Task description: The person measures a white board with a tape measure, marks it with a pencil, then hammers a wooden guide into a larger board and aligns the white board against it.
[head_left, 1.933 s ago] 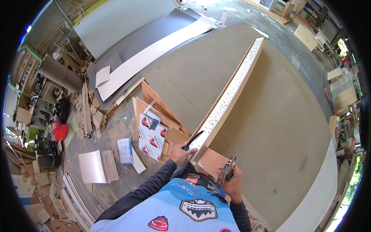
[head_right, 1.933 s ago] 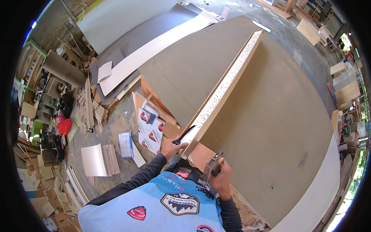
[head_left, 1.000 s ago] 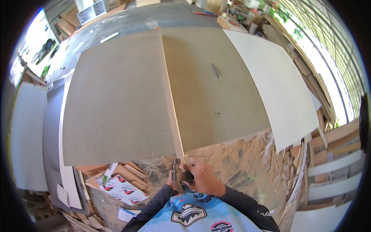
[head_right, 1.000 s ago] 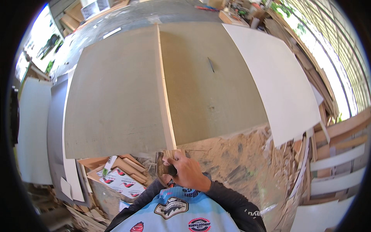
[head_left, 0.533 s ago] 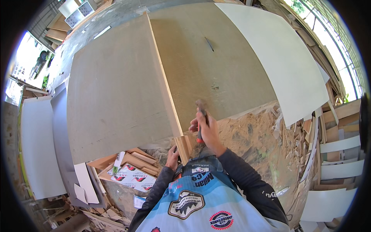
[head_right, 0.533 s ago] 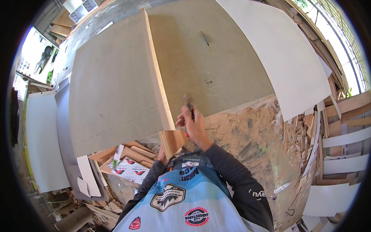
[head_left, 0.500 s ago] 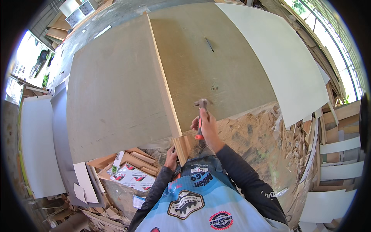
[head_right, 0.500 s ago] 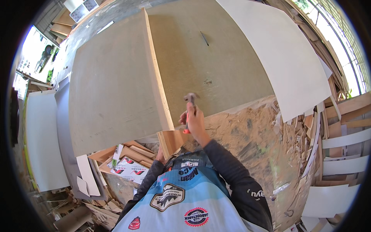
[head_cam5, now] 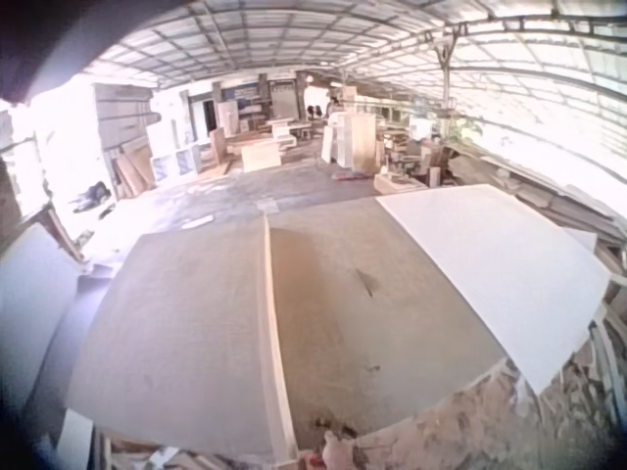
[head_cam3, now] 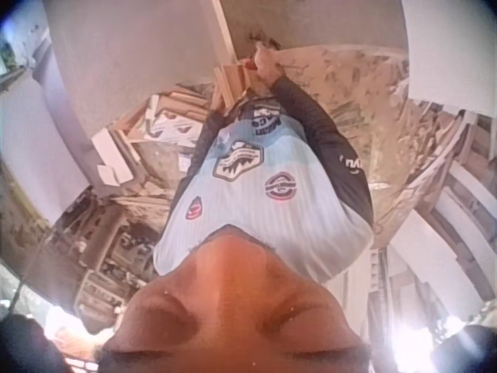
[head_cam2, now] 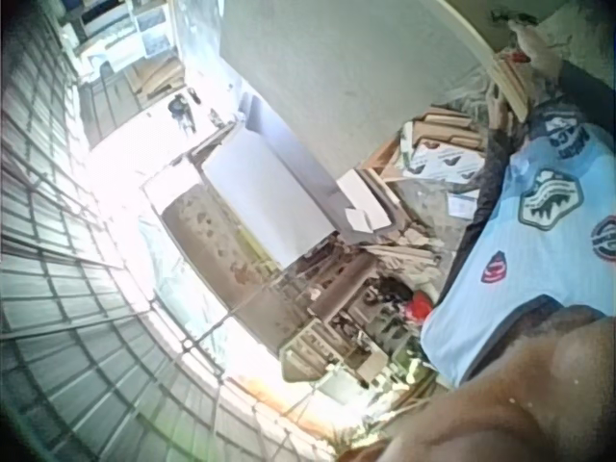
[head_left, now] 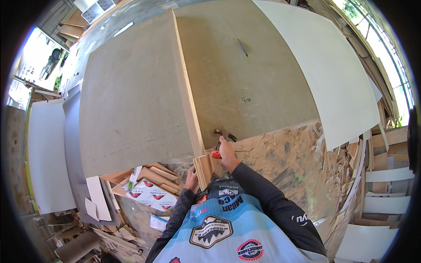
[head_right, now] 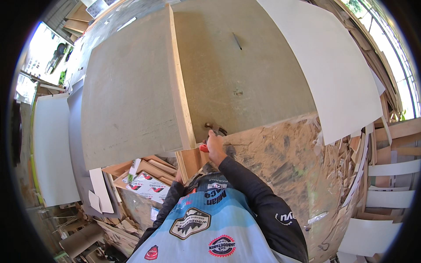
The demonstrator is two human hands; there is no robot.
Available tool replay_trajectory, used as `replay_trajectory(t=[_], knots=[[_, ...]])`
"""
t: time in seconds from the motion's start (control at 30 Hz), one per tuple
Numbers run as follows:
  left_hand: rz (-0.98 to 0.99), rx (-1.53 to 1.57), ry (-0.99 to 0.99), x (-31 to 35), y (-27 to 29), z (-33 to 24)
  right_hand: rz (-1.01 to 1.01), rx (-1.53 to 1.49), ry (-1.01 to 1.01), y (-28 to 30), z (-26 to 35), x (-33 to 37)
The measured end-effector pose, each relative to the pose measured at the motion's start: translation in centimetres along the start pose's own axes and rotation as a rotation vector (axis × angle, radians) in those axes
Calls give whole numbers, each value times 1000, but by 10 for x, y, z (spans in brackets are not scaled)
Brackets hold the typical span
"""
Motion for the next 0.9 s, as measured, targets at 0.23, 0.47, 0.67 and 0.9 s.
replay_trajectory(t=[0.23, 0.47, 0.67, 0.9], knots=[[27, -114, -84, -2, -3, -5, 129, 114, 1, -22, 18, 19], [32, -284, 17, 1, 16, -12, 141, 20, 86, -51, 30, -10], [14, -163, 16, -2, 14, -14, 321, 275, 141, -61, 22, -1], [-56, -204, -155, -3, 9, -13, 87, 76, 164, -47, 17, 3]])
Point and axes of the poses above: each hand's wrist, its own x-axis away from the middle knuckle, its own y-axis out of the back of the hand, z = x × y, the point moved 1 cm from there along -x, towards the middle knuckle, and after that the axes turned 7 degrees about -x, right-handed, at the moved point
